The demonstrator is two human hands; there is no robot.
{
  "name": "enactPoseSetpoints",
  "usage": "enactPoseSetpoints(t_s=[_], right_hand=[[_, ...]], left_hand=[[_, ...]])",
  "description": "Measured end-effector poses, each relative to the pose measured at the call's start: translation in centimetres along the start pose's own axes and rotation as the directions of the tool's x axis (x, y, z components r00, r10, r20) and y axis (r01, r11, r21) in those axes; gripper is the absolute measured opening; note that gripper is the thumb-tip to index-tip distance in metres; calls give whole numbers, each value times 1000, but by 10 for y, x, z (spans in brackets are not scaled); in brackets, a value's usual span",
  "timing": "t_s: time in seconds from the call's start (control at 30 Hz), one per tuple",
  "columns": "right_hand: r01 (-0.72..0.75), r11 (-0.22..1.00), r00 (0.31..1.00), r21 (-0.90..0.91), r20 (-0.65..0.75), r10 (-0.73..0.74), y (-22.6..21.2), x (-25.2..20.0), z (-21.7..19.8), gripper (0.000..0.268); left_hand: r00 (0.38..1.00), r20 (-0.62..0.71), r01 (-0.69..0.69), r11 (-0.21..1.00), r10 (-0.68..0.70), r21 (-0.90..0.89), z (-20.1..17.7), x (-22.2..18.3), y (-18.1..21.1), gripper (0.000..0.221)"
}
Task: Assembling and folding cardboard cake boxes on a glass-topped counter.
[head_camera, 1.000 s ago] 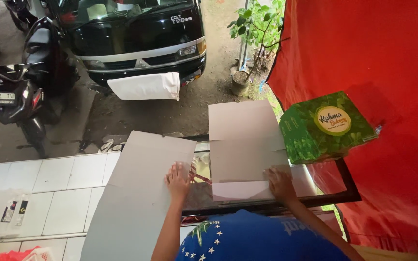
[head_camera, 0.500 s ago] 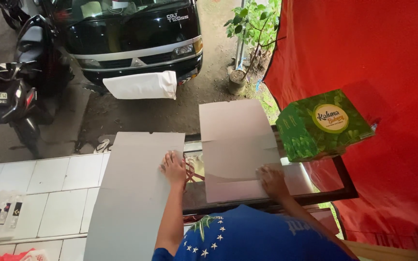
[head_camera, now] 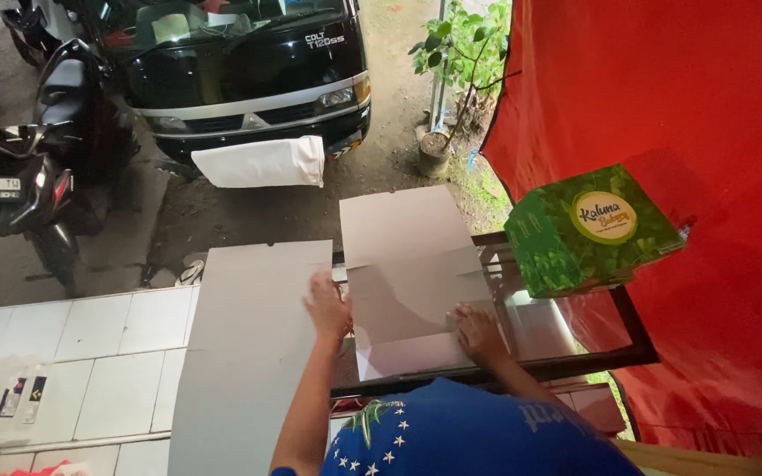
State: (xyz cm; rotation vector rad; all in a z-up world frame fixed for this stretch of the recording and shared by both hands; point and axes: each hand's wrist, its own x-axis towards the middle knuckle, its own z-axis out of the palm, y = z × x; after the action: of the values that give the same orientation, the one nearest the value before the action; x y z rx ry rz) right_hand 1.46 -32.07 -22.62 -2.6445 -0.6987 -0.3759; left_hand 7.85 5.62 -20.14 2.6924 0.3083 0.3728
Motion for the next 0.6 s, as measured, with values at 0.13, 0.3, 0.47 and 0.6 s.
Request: enactPoseSetpoints(t_s=[0.13,0.3,0.47,0.6], right_hand=[[-30,999,998,33,-60,32,-8,-2,-7,45],[-52,999,999,-9,-14,52,-12,5,-16,44],[-149,977,989,155,22,147,-12,15,-28,43],[-529,789,847,314,258,466,-2,19,-34,34]], left_hand=[[896,214,-378,921,390,-96,29,-71,32,78],[613,467,-597,761,637,-255,-29,-124,83,89],[612,319,-730,672,723,-123,20,-134,63,70],[575,236,-796,602,783,-61,37,-139,57,63]])
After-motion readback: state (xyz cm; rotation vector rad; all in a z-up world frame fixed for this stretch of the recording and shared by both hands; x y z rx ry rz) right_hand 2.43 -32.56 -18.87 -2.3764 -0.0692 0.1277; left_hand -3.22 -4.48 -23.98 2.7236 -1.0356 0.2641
